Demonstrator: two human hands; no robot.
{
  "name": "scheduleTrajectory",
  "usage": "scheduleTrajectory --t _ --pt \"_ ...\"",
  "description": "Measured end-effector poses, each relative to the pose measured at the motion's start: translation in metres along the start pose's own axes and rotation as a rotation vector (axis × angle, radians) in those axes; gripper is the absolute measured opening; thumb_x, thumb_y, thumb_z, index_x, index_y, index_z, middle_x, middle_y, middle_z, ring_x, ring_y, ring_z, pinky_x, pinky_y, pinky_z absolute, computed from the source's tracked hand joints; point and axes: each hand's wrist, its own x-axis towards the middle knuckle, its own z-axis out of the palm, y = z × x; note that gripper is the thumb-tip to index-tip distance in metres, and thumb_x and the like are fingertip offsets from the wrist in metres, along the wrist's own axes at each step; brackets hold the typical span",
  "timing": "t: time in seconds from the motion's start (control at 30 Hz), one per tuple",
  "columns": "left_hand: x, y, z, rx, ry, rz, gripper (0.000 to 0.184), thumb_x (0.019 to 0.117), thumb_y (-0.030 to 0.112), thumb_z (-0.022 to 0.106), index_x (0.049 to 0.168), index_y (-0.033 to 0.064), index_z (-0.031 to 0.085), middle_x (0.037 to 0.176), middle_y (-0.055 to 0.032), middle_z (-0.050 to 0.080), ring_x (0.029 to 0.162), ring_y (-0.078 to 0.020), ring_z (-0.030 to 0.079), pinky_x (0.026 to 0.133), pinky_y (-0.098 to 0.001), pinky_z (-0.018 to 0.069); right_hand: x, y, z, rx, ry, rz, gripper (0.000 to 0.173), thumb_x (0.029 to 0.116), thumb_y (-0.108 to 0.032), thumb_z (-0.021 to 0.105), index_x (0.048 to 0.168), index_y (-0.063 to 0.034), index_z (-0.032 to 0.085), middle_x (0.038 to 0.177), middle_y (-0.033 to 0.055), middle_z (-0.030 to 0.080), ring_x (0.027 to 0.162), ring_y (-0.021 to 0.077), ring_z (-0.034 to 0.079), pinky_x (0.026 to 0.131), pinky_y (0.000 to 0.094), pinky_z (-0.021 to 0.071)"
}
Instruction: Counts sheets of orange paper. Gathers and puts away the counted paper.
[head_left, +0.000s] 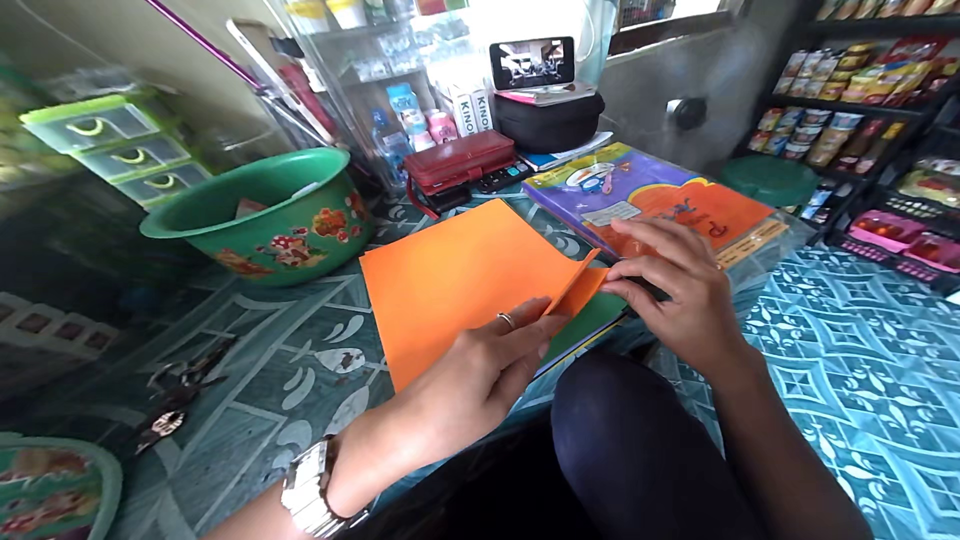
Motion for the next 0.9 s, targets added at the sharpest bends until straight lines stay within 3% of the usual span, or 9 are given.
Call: scheduleTrajectory --t 0.07,0.3,0.8,0.9 --pt "-0.0001 -0.0004 0.0018 0.005 0.019 0.005 0.036 0.1057 0.025 0.051 0.135 0.0109 0.068 0.129 -0.0134 0.068 0.11 -0.0099 0.067 0.089 -0.0182 0.0522 0.0001 -0.0004 0.0 -0.003 0.004 0.005 0.019 0.0956 -0.027 0.07 0.094 -0.0089 0.078 0.132 0.0121 0.067 0.128 0.0293 0.058 0.106 0.0484 0.0437" --pt "-0.0008 -0.0006 0.0024 0.044 0.016 0.019 0.039 0.1027 0.016 0.05 0.137 0.0117 0.066 0.129 -0.0123 0.069 0.118 -0.0125 0.066 0.095 -0.0201 0.0522 0.0005 -0.0017 0.0007 -0.014 0.017 0.007 0.017 0.0985 -0.021 0.066 0.097 -0.0087 0.078 0.131 0.0105 0.068 0.127 0.0272 0.06 0.105 0.0473 0.0443" --pt "-0.0017 -0.002 0.0038 0.036 0.037 0.029 0.038 0.1033 0.014 0.048 0.136 0.0116 0.067 0.128 -0.0135 0.069 0.104 -0.01 0.069 0.087 -0.018 0.053 0.001 -0.0022 -0.0015 -0.013 -0.013 0.038 0.022 0.0948 -0.024 0.07 0.11 -0.0079 0.072 0.133 0.0119 0.067 0.128 0.0285 0.059 0.106 0.0489 0.044" --pt "-0.0014 -0.0013 0.0037 0.039 0.034 0.022 0.038 0.1028 0.015 0.049 0.136 0.0129 0.067 0.128 -0.0131 0.069 0.106 -0.0097 0.069 0.088 -0.0178 0.0529 0.001 -0.0016 -0.0011 -0.005 -0.013 0.023 0.022 0.0948 -0.024 0.07 0.11 -0.0091 0.073 0.133 0.0115 0.067 0.128 0.0283 0.059 0.106 0.0489 0.0444"
